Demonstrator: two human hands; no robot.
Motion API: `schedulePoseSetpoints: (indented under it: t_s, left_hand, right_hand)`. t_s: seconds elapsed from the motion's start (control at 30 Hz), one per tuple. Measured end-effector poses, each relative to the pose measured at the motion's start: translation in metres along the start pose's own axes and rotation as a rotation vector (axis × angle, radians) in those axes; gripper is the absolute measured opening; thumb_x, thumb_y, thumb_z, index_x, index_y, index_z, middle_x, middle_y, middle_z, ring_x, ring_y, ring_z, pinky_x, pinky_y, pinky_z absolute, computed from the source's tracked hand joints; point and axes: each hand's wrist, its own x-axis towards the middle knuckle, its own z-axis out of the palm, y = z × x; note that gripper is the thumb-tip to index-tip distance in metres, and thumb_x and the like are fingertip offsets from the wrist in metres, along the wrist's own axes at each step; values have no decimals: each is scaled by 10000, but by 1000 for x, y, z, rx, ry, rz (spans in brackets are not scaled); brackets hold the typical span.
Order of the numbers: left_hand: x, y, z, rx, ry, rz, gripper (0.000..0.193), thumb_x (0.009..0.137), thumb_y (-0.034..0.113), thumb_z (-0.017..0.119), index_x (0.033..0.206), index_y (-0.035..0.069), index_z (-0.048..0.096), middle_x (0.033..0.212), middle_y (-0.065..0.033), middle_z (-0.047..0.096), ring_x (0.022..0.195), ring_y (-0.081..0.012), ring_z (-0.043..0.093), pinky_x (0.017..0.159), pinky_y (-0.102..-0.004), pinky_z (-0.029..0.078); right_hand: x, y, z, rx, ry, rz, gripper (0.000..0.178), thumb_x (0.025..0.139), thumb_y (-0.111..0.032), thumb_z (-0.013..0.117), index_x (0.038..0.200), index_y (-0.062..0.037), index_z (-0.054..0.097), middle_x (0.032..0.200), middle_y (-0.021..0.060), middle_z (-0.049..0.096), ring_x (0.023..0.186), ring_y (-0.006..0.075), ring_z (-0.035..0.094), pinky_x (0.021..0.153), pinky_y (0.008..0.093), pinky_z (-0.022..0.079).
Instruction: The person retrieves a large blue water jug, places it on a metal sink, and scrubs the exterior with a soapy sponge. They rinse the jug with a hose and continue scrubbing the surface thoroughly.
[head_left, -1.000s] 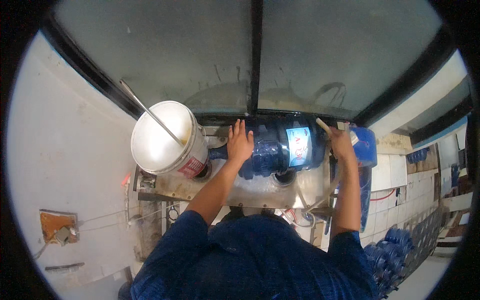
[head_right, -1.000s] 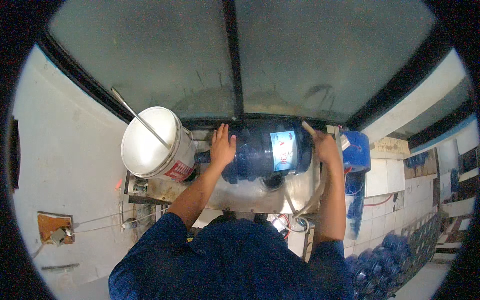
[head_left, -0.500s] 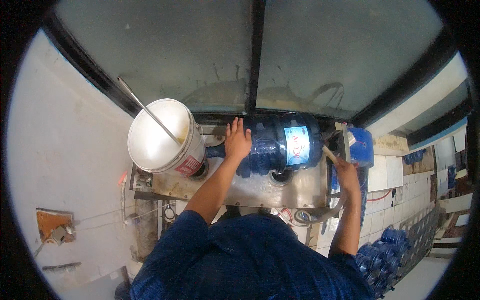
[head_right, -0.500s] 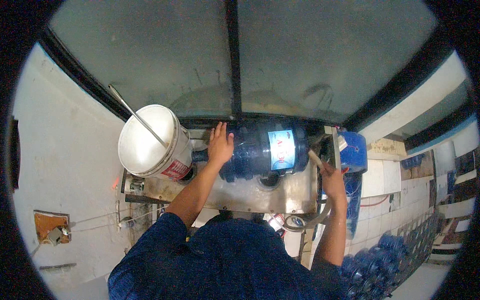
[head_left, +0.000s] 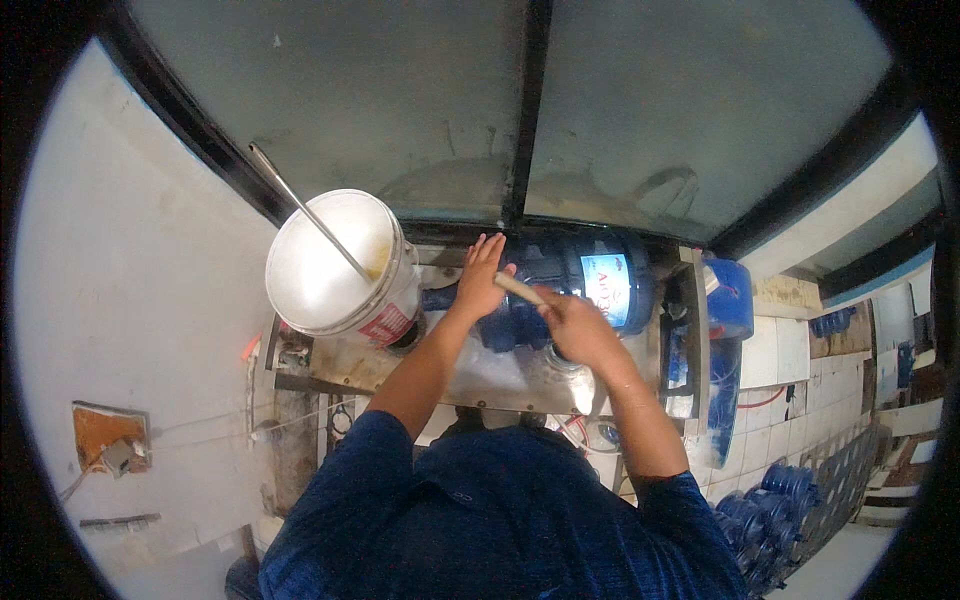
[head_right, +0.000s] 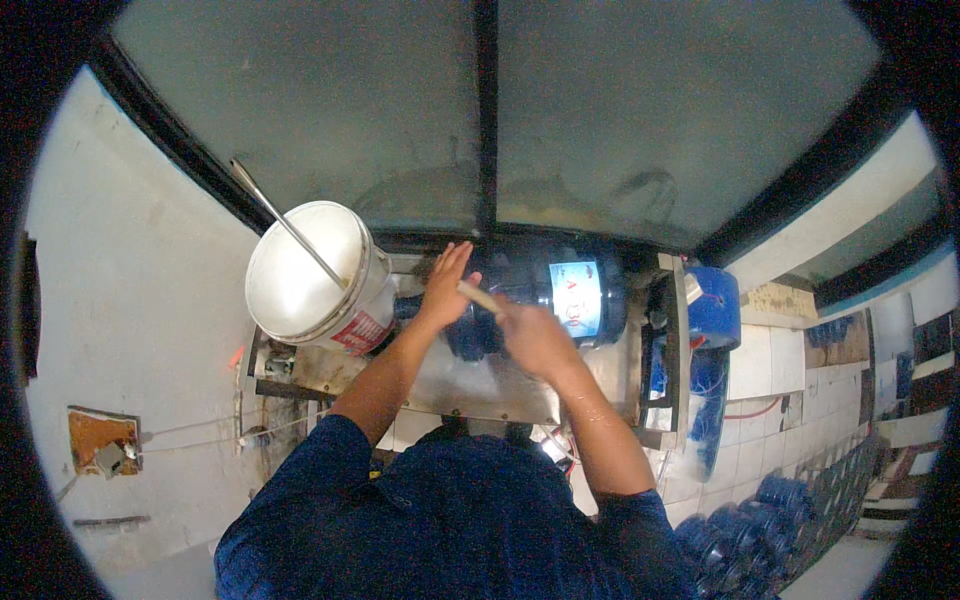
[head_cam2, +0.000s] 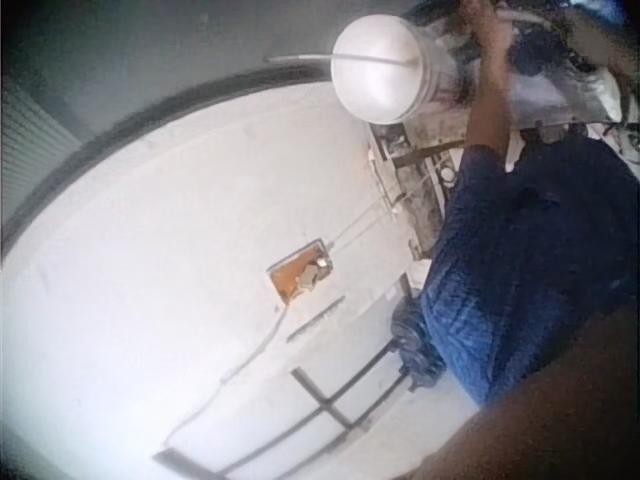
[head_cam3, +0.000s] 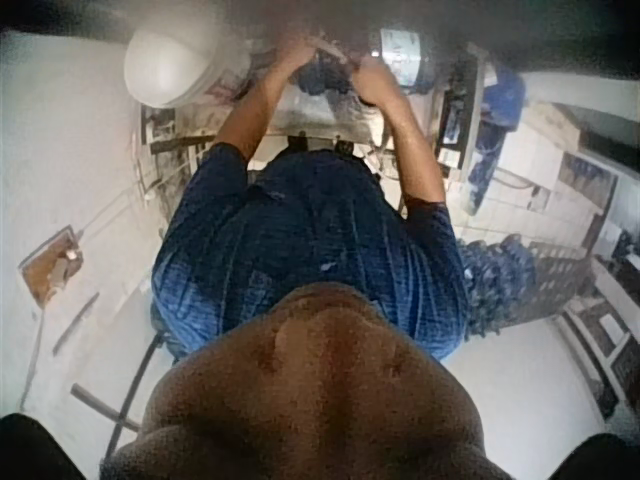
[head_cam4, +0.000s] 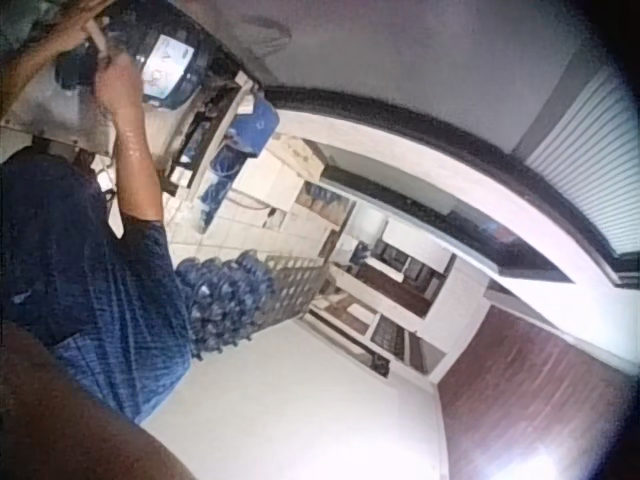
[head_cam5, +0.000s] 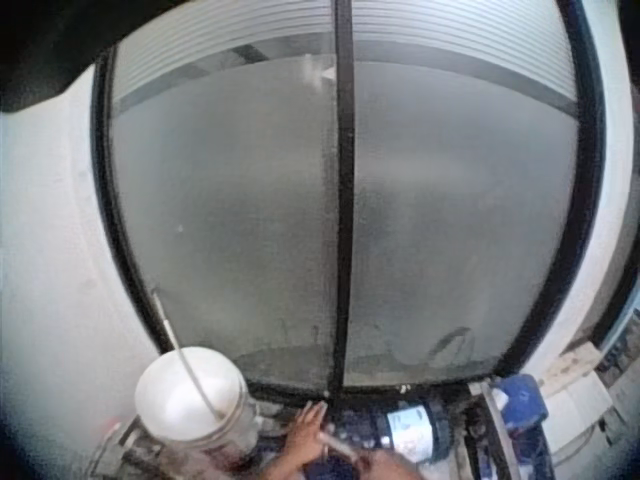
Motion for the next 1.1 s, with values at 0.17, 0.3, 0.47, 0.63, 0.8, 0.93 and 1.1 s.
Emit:
schedulePoseSetpoints:
  t_s: [0.17,0.3,0.47,0.63,0.8,0.93,1.1]
  left_hand:
    - [-31,-45,10,-457,126,69,846,969,457,624,1585,25,238,1615,-210,323,1513,-369,282,1216,-469,268]
    - [-64,-99,8,-103,-224,-50,959,815,548,769,1496,29,337,1392,-218,559,1328,-365,517,1091,-430,415]
    - [-52,-96,-31,-131,-1069,-238,665,649,484,887,1012,-30,671,871,-132,738,832,-267,717,747,-388,541]
    - [-61,-100,-30,-99,-1031,-345,495,618,369,877,908,0,721,819,-134,730,777,-233,706,702,-381,537]
    - [-79,-96,-39,235,-472,-210,581,659,281,846,1148,18,673,992,-198,742,904,-344,726,794,-456,565]
    - [-81,-96,-34,258,-292,-245,715,673,281,835,1306,51,595,1122,-246,710,1032,-380,696,861,-458,557]
    - [-70,-105,-23,-347,-338,-166,742,785,334,784,1432,89,516,1391,-233,561,1222,-371,597,1003,-453,487]
  right_hand:
    - [7,-3,35,69,9,-64,366,1019,-220,561,1362,-108,624,1259,236,653,1113,434,651,971,465,517]
    - [8,7,19,60,2,81,372,1023,-222,562,1370,-102,618,1250,246,655,1136,425,650,979,446,511]
    - [-6,52,-15,122,114,201,399,1023,-240,581,1394,-94,603,1232,258,673,1133,384,676,987,403,500]
    - [-33,125,-46,129,314,172,399,1019,-179,580,1394,-42,594,1168,265,703,1089,283,696,965,363,494]
    - [-53,157,-83,251,384,321,385,1018,-156,581,1379,-24,610,1187,174,726,1119,229,657,1007,337,463]
    - [-57,158,-103,311,374,366,384,1018,-154,577,1369,-2,612,1211,139,721,1150,213,639,1024,329,450]
    - [-43,166,-82,240,337,218,392,1024,-197,572,1381,-43,615,1206,157,722,1129,209,642,1012,330,454]
